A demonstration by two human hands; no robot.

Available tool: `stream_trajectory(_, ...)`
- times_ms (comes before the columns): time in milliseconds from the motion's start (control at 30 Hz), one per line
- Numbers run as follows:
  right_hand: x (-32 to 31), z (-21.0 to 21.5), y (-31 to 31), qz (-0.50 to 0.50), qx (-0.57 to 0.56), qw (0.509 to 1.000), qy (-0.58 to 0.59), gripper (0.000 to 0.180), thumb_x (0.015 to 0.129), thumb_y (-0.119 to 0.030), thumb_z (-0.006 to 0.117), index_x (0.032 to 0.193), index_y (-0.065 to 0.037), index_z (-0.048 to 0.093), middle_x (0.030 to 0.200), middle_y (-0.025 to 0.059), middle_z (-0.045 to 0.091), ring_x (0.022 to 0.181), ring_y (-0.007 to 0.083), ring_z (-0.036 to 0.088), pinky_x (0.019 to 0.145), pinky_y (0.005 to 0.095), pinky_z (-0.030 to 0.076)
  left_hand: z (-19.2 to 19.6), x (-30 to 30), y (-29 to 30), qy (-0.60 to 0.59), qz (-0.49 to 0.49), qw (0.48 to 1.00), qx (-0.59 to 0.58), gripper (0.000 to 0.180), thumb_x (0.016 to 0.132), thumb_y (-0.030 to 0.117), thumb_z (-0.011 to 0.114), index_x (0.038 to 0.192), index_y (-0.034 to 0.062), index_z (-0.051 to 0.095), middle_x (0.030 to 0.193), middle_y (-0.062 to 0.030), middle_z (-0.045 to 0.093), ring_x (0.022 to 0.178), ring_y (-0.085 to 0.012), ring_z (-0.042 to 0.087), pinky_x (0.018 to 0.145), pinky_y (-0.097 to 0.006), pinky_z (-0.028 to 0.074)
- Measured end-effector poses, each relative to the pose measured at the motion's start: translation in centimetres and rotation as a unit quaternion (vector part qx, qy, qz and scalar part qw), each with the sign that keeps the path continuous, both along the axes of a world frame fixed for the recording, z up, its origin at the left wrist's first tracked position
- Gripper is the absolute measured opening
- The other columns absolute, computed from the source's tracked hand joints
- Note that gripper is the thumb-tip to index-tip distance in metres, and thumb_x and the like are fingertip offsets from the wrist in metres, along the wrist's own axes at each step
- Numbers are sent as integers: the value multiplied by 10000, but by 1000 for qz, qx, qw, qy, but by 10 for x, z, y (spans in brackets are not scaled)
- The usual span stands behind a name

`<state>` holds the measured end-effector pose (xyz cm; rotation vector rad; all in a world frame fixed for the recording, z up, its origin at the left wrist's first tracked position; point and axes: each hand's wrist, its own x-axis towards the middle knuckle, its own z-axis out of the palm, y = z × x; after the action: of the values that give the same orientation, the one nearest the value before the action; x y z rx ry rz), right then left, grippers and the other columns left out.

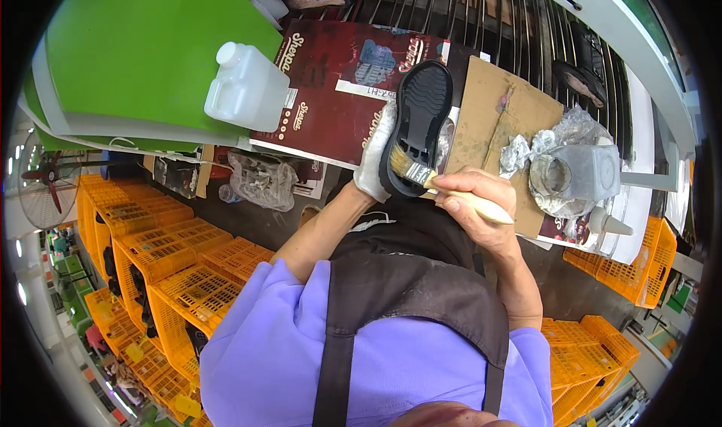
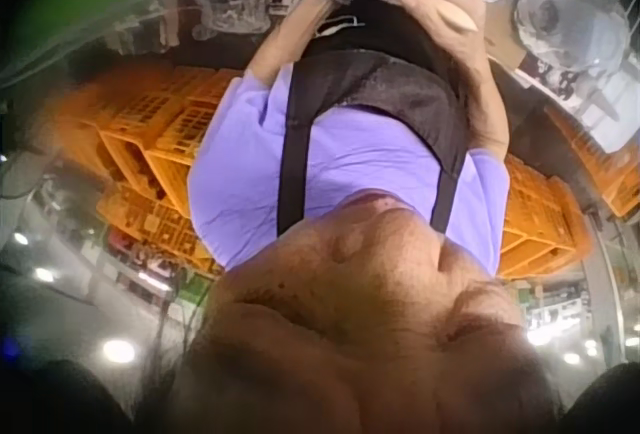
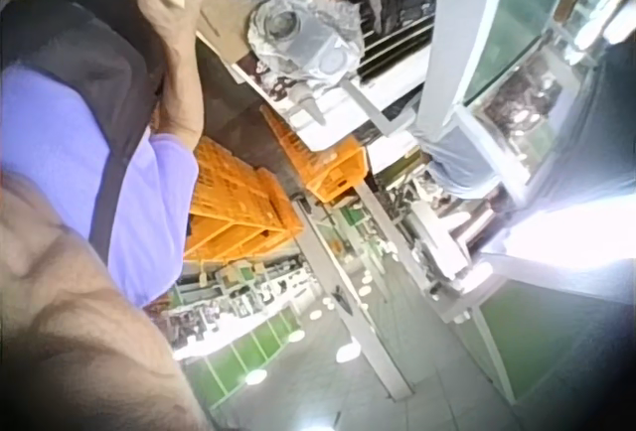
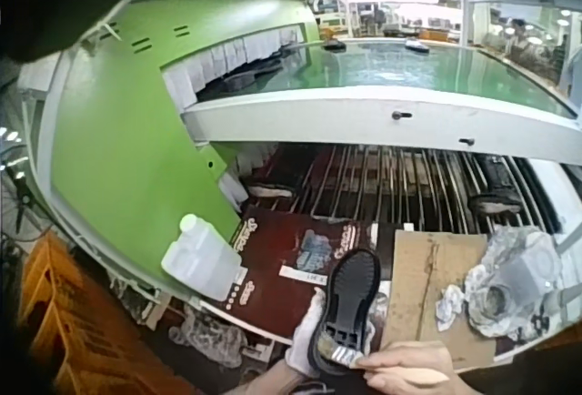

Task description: The person applies a liquid substance to the soles of black sandals using a brush. They pick up sandals from yellow crates, apply the substance to the sole, and place the finished items on a conveyor belt. The process is repeated for multiple units.

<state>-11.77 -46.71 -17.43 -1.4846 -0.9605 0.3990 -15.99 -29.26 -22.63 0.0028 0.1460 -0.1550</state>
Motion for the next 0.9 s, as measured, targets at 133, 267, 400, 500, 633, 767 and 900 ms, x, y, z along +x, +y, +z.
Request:
stream_trajectory(133, 6, 12, -2, 43, -6, 999, 6, 201, 806, -85, 681, 974, 26, 673, 848, 139, 686, 741, 207, 662, 671, 282, 511, 5, -2, 2, 34, -5, 999, 35, 530, 985, 478, 308, 1260, 74, 512, 1077, -152, 636, 800, -295, 658, 679, -392, 571)
stream_trajectory(267, 16, 21, -2, 88, -1, 995, 38, 219, 800, -95, 685, 976, 34, 671, 857, 138, 689, 747, 205, 661, 673, 289, 513, 9, -2, 6, 23, -58, 998, 6, 536, 988, 467, 307, 1256, 47, 507, 1062, -175, 635, 803, -295, 657, 662, -385, 572)
stream_trajectory(400, 29, 28, 0, 143, -10, 988, 59, 241, 789, -114, 698, 972, 40, 675, 838, 138, 684, 723, 202, 649, 662, 292, 506, 12, -8, 9, 38, -111, 993, -15, 504, 1000, 425, 298, 1249, 37, 502, 1056, -175, 636, 845, -276, 660, 717, -372, 580)
stream_trajectory(500, 39, 33, 3, 181, -20, 981, 65, 234, 777, -113, 703, 950, 44, 685, 822, 140, 679, 717, 204, 641, 659, 291, 502, 10, -11, 10, 10, -133, 991, -25, 455, 1010, 372, 298, 1235, 40, 512, 1060, -158, 639, 879, -240, 659, 757, -354, 576)
stream_trajectory(633, 53, 37, 7, 225, -43, 969, 93, 234, 774, -125, 714, 938, 41, 692, 809, 139, 676, 705, 200, 627, 649, 293, 497, 11, -11, 12, -59, -187, 981, -18, 361, 1001, 264, 349, 1236, 32, 495, 1151, -124, 608, 950, -196, 640, 790, -324, 568)
stream_trajectory(767, 68, 33, 11, 278, -57, 950, 130, 242, 775, -132, 726, 946, 36, 694, 815, 129, 673, 717, 187, 614, 657, 291, 485, 18, -12, 11, 100, -204, 952, 207, 366, 956, 412, 436, 1042, 88, 585, 930, -95, 651, 765, -225, 654, 622, -407, 555)
stream_trajectory(900, 82, 28, 13, 339, -67, 926, 151, 258, 772, -134, 737, 965, 32, 695, 850, 123, 666, 779, 187, 611, 710, 291, 478, 19, -12, 12, 80, -252, 924, 277, 413, 957, 442, 425, 1082, 80, 579, 929, -119, 665, 788, -252, 671, 624, -425, 564)
